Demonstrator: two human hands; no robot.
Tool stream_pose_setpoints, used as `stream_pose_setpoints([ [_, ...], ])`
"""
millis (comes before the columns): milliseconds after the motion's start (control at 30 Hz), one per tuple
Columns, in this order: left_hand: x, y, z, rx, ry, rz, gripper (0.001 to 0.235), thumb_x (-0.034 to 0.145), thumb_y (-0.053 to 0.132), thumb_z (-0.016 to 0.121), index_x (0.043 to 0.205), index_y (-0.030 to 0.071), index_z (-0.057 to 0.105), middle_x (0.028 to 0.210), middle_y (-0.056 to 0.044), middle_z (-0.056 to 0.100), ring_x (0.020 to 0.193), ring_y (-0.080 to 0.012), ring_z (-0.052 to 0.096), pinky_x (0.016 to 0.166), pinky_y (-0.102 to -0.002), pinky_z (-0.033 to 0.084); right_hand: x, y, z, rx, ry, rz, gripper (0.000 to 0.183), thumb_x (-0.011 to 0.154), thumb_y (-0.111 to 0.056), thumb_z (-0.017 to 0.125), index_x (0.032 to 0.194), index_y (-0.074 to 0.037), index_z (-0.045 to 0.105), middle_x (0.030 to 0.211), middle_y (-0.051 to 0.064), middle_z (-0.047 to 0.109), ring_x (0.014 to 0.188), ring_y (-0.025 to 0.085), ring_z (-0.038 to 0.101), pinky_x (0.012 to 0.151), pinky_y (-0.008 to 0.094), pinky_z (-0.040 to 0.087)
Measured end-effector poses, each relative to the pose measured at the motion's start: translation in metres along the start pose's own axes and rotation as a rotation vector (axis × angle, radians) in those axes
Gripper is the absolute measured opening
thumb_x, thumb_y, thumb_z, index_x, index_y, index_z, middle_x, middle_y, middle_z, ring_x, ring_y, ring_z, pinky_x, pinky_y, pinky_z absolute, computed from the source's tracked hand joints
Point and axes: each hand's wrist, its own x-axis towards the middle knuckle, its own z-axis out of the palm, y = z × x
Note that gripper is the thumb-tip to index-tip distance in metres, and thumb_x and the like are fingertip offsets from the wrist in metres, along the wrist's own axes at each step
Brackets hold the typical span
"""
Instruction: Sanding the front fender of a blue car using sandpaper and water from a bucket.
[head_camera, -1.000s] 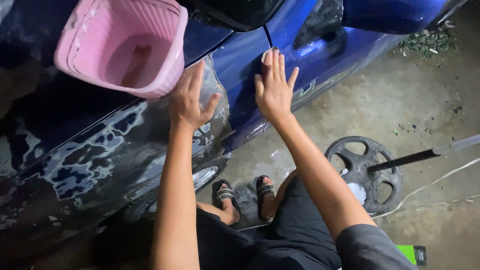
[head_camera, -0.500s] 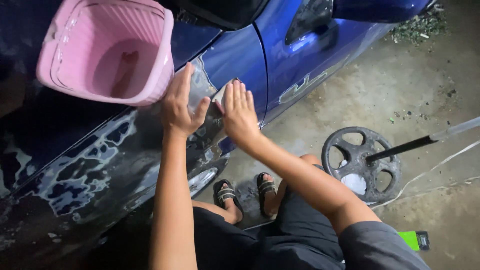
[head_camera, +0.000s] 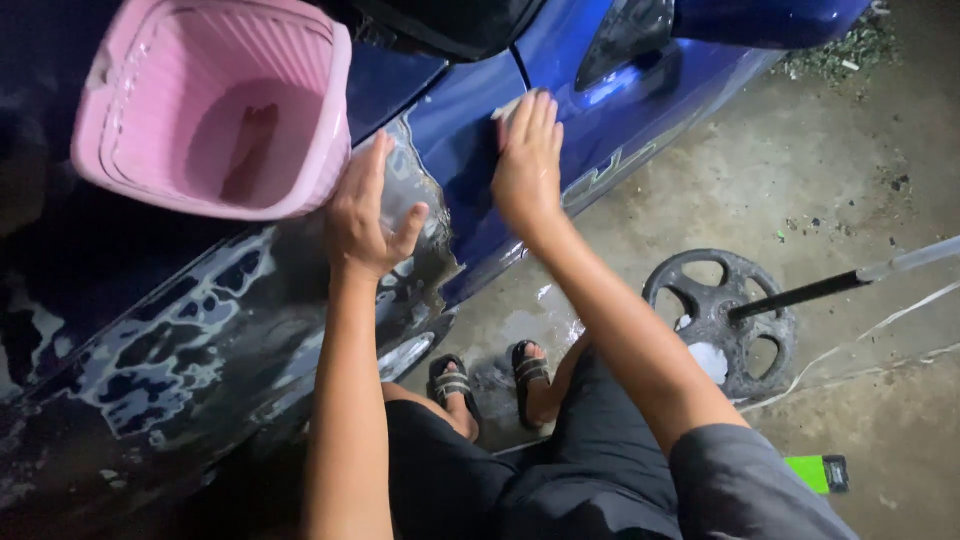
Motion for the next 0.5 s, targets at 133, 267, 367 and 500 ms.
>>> stream_pose_setpoints([
  [133, -0.003, -0.005, 0.004, -0.002, 0.018, -0.013, 0.084, 0.095, 0.062, 0.054, 0.145, -0.006, 0.056, 0.130, -0.022, 0.069, 0.118, -0.0375, 0.067, 0.104, -0.045, 0.052, -0.049, -0.045, -0.053, 0.460, -0.085, -0.094, 0.067, 0.105, -0.033, 0.055, 0.152, 0.011, 0.038, 0.154, 0.038, 0.040, 0.146, 0.048, 0.039, 0.118, 0.053, 0.036],
  [267, -0.002, -0.005, 0.001, 0.018, -0.013, -0.018, 0.081, 0.096, 0.060, 0.052, 0.146, -0.004, 0.054, 0.131, -0.020, 0.068, 0.119, -0.0345, 0.067, 0.103, -0.043, 0.053, -0.001, -0.005, -0.020, -0.009, 0.012, -0.124, 0.052, 0.109, -0.028, 0.046, 0.147, 0.006, 0.047, 0.147, 0.033, 0.050, 0.141, 0.043, 0.047, 0.113, 0.049, 0.042],
  [367, -0.001, -0.006, 0.002, 0.030, 0.019, -0.032, 0.081, 0.096, 0.060, 0.053, 0.146, -0.003, 0.055, 0.131, -0.019, 0.068, 0.119, -0.0335, 0.067, 0.103, -0.041, 0.053, -0.003, -0.014, -0.032, 0.205, 0.016, 0.085, 0.055, 0.111, -0.026, 0.055, 0.146, 0.015, 0.044, 0.146, 0.038, 0.047, 0.139, 0.050, 0.047, 0.109, 0.052, 0.047],
  [500, -0.002, -0.006, 0.000, 0.016, 0.010, -0.025, 0.079, 0.096, 0.058, 0.054, 0.147, -0.003, 0.055, 0.132, -0.020, 0.068, 0.119, -0.0341, 0.067, 0.103, -0.042, 0.053, -0.019, -0.022, -0.046, 0.193, 0.067, -0.144, 0.055, 0.106, -0.029, 0.054, 0.148, 0.005, 0.047, 0.147, 0.032, 0.050, 0.141, 0.043, 0.048, 0.112, 0.050, 0.043],
])
